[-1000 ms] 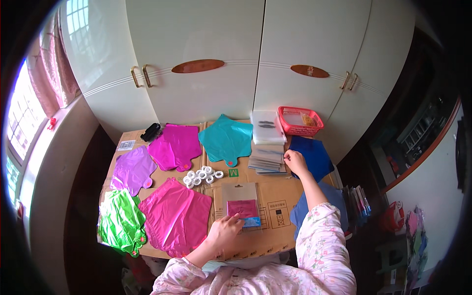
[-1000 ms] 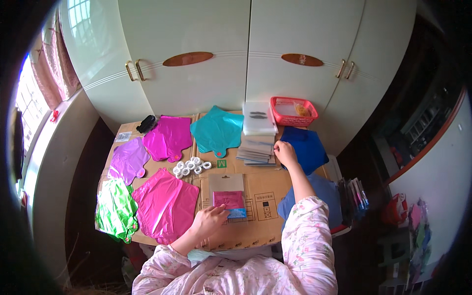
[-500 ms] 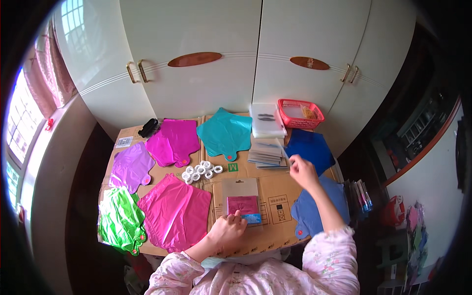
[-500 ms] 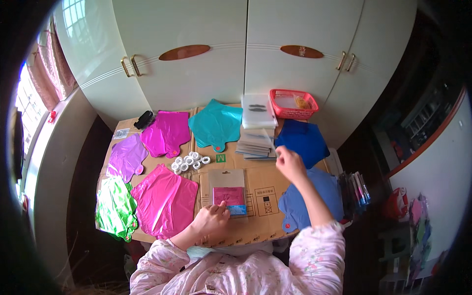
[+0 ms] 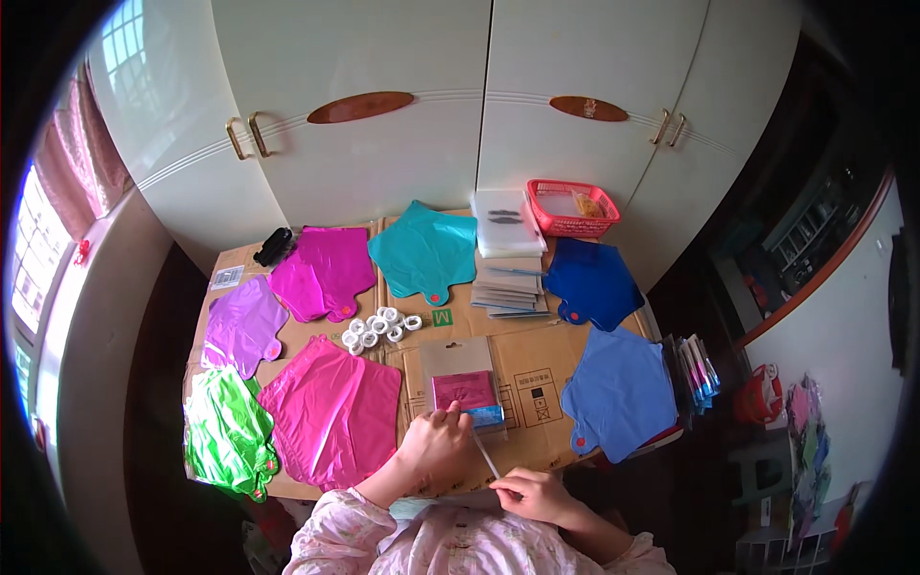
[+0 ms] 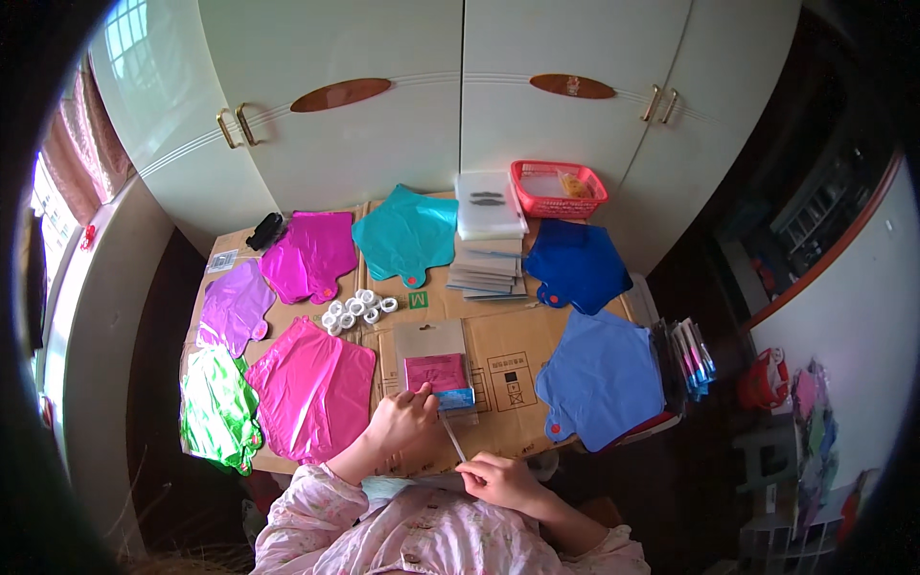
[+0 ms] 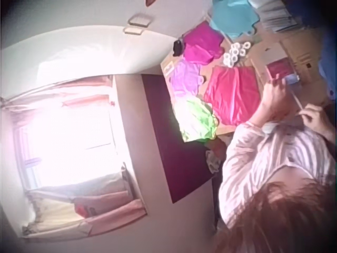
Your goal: Folding and packaging colorful plastic or paper decorations into clear plastic sleeves.
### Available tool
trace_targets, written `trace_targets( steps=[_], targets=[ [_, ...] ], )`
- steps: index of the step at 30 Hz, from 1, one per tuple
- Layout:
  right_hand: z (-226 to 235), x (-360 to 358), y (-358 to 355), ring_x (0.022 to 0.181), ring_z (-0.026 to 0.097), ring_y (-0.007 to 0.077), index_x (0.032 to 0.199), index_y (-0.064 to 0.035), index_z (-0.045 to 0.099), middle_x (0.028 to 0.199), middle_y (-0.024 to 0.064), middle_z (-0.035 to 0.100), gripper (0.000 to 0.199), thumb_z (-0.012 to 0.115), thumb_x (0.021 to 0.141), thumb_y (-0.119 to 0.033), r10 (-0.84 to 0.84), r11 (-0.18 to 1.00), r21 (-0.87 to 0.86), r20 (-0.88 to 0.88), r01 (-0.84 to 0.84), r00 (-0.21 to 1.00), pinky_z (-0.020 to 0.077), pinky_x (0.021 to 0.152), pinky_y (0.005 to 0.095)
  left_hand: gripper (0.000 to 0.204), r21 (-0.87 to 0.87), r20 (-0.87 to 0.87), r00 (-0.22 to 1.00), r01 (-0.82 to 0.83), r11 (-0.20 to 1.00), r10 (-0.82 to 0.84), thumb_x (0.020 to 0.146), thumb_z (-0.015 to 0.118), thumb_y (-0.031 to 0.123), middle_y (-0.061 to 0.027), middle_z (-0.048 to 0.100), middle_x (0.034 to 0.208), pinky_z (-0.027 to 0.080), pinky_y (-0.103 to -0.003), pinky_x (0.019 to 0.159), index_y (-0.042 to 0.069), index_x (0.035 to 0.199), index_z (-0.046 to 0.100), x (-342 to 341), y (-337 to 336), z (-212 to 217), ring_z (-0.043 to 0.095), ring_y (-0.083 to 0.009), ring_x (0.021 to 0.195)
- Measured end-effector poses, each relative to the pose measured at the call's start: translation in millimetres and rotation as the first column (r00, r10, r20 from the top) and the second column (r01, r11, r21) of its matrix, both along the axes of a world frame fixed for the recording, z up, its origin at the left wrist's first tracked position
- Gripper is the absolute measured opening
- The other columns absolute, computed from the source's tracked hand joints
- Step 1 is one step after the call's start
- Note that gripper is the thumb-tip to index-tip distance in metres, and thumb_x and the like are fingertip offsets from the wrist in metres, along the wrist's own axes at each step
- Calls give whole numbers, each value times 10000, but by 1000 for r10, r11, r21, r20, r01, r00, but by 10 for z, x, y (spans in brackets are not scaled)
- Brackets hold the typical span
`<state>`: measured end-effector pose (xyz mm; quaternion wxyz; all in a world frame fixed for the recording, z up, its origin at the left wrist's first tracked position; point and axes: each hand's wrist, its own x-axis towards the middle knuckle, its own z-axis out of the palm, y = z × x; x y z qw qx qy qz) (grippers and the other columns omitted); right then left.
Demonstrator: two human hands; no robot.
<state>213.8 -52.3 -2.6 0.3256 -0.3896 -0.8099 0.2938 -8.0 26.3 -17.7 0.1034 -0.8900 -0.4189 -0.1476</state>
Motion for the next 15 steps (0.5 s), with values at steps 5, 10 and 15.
trace_targets(
  steps=[5,10,15],
  targets=[
    [-155,-41,9,644,643,208,926,-109,672,779,29,615,176,697,804,-234,6,996,83,161,-19,987,530,572,303,166,40,26,999,34,999,-35,715,581,189,-164,633,1018,543,-301,578,64,818,545,-1,5,-25,619,-186,701],
    [-218,-124,23,654,639,220,922,-105,644,756,38,578,211,679,814,-283,-61,988,153,263,20,963,523,573,321,160,18,-43,999,17,1000,-16,740,590,186,-176,623,1114,539,-299,629,69,840,544,6,-66,8,627,-171,745],
    [-189,-99,273,644,625,221,909,-96,630,760,43,549,201,682,807,-261,-112,969,246,316,32,942,516,569,327,161,-9,-62,997,43,999,-43,741,567,180,-194,598,1159,537,-300,682,64,852,558,-20,-95,38,616,-187,846]
  ],
)
